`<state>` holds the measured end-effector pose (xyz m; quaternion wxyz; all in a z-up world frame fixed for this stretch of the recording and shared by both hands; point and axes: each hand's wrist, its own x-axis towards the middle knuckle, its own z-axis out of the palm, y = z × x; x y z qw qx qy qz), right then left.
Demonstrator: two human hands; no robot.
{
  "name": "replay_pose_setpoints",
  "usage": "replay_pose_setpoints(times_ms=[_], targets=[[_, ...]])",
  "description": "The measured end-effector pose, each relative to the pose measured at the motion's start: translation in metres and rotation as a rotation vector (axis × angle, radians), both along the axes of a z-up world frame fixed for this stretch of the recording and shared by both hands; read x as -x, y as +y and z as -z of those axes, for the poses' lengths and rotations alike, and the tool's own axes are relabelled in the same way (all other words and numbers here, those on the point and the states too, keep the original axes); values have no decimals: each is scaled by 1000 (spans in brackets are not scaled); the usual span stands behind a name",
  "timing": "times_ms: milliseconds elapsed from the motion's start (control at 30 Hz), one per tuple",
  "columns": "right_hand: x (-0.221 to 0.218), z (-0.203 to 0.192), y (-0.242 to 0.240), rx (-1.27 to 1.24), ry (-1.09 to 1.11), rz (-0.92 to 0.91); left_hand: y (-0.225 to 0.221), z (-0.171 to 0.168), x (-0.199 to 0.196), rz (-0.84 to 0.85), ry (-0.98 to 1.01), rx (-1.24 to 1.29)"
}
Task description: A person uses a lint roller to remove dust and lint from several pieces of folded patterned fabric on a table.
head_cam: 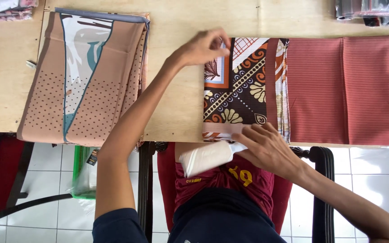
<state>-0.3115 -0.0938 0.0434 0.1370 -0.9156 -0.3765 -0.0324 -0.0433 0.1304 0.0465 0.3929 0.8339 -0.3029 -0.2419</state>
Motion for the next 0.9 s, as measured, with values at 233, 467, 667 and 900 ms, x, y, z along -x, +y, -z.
replay_pose_setpoints(times_ms=[233,467,667,900], targets=[[-54,-17,66,-185,80,-378,24,46,-24,-326,-306,-263],[-84,0,80,42,158,-406,0,71,-35,-467,-405,-226],[-89,11,84,-9,103,-426,6,51,-31,-403,-286,-108],[-93,3,79,36,194,-394,13,32,-12,-293,-315,134]])
